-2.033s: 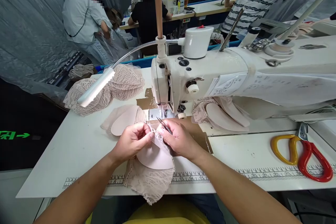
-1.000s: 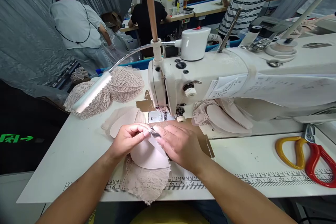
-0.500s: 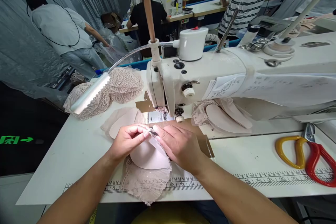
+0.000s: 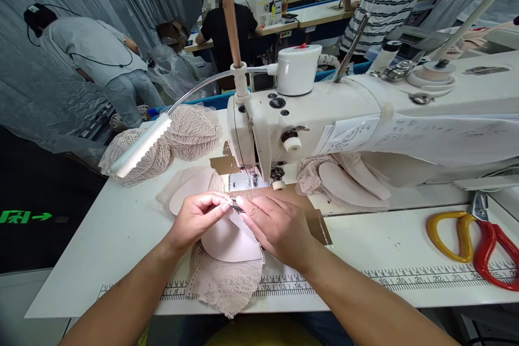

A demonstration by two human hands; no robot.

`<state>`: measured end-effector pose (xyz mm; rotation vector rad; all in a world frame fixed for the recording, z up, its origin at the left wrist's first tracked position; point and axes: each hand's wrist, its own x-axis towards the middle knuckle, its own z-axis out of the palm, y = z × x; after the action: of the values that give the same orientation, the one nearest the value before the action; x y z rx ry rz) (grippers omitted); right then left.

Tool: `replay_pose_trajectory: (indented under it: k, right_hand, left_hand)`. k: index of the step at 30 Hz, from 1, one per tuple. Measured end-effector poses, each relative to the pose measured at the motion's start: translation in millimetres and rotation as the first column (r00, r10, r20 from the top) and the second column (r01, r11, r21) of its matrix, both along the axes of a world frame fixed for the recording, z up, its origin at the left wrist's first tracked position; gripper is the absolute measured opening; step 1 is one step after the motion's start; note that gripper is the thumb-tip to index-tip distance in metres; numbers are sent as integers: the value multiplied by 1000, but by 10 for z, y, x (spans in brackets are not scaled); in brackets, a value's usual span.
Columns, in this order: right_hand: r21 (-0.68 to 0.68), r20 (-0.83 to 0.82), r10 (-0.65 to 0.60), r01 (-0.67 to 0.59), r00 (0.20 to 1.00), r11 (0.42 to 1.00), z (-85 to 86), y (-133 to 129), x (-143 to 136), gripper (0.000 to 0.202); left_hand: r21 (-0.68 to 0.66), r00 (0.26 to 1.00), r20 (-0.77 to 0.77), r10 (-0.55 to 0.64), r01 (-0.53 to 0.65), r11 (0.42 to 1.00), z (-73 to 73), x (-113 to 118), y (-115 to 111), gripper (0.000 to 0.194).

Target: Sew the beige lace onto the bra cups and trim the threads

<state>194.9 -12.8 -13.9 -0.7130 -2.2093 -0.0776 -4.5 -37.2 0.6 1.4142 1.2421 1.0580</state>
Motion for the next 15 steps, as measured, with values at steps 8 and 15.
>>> replay_pose_trajectory:
  k: [8,15]
  right_hand:
    - [4,14,-15,15,1000,1000,21,0,-7,23]
    - [9,18,-42,42,999,999,-13,2,-5,26]
  left_hand:
    - [15,1000,-11,-14,14,1000,-7,16,5,16]
    - [30,1000,-8,-19,19,999,-26,18,-4,14]
